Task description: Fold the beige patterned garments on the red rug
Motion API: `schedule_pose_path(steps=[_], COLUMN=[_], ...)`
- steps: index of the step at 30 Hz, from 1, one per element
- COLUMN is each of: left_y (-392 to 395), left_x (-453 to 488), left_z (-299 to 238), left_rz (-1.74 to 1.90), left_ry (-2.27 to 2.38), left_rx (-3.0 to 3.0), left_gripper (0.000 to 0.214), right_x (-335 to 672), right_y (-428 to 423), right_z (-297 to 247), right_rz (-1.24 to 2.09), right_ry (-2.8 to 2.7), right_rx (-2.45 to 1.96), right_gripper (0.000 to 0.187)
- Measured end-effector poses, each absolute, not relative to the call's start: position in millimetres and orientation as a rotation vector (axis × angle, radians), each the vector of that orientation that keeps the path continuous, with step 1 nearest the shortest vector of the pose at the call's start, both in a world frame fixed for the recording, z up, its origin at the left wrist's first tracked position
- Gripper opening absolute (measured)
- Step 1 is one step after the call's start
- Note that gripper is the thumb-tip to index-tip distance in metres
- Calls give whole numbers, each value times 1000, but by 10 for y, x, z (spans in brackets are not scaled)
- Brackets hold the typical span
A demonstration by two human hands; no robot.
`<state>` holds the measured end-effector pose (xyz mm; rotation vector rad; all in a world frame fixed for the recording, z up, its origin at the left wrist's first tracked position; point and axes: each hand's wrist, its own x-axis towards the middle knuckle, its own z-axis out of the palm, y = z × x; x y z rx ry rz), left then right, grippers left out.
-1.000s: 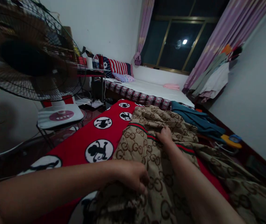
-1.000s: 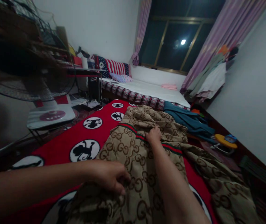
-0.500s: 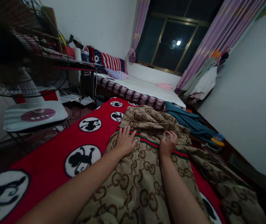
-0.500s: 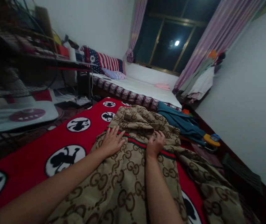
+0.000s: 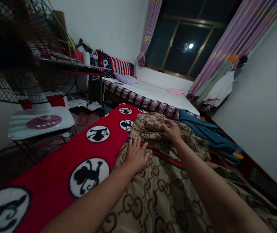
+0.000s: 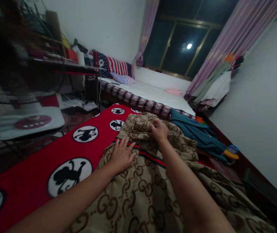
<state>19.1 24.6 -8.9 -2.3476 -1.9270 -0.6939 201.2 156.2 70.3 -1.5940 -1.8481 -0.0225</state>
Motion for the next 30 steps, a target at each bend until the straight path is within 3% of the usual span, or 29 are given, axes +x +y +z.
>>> schedule_pose_path(steps=[3, 6, 10, 14, 19, 22, 26, 30], left_y=[248, 253, 271, 279, 269, 267, 268, 273], left_x=[186, 182, 185, 189, 202, 212, 207, 189], left_z=[-81, -86, -110, -122, -117, -114, -110, -108], left_rz=[-695, -718, -739, -733, -703, -693, -694, -680], left_ry=[-1946, -1945, -1932, -1934, -1959, -1978, -1972, -1958], left_rx=[-2368, -2387, -2412, -2426, -2412, -2403, -2422, -2418], left_gripper=[55, 59, 65, 63, 64, 68, 69, 66], right_x=[1774, 1776, 1949, 1882, 1478, 1328, 1303, 1368], right_y=[1740, 1846, 1921, 1911, 1853, 1877, 1984, 1952], right_z=[760, 738, 565, 372, 436, 366, 115, 84], right_rz=[-29, -146, -383, -421, -563, -397, 8, 15], right_ry=[-2230, -2269, -1872, -1994, -2072, -2317, -2477, -2429], right_rx=[-1602, -1718, -1969, -2091, -1650, -1445, -1652, -1651], right_gripper=[54, 35, 39, 24, 37, 38, 44, 42])
